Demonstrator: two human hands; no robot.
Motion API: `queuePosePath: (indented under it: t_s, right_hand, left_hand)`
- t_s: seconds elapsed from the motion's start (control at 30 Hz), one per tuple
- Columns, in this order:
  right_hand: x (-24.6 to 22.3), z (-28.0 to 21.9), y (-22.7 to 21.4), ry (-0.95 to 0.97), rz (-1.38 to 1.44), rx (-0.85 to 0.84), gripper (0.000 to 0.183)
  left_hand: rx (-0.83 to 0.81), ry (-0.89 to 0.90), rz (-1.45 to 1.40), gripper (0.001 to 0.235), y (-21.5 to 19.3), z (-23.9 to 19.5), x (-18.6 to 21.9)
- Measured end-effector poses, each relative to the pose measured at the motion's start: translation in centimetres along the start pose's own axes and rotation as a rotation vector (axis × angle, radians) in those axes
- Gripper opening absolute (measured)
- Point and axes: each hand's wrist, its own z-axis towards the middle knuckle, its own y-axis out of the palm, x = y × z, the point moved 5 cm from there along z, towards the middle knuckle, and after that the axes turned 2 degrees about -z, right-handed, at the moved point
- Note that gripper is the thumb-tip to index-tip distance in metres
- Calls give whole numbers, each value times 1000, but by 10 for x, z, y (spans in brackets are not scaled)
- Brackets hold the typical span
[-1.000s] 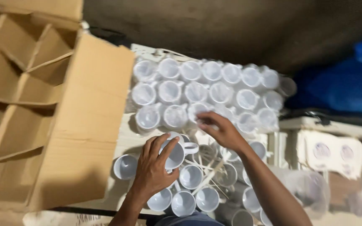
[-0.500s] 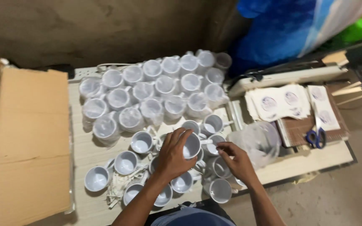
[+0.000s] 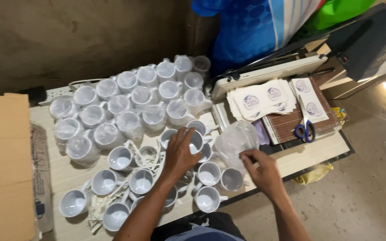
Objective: Wrapping white ceramic mugs in individual plastic bags for packaging.
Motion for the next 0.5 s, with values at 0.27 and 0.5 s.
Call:
queuePosePath:
  t_s: [0.27, 0.5]
  right_hand:
    - [27, 47, -23, -83, 18, -8, 19]
    - [18, 91, 40, -355, -567, -276, 35]
  left_hand:
    - [-51, -83, 138, 92, 6, 9, 5]
    - [-15, -93, 223, 102, 8, 5, 10]
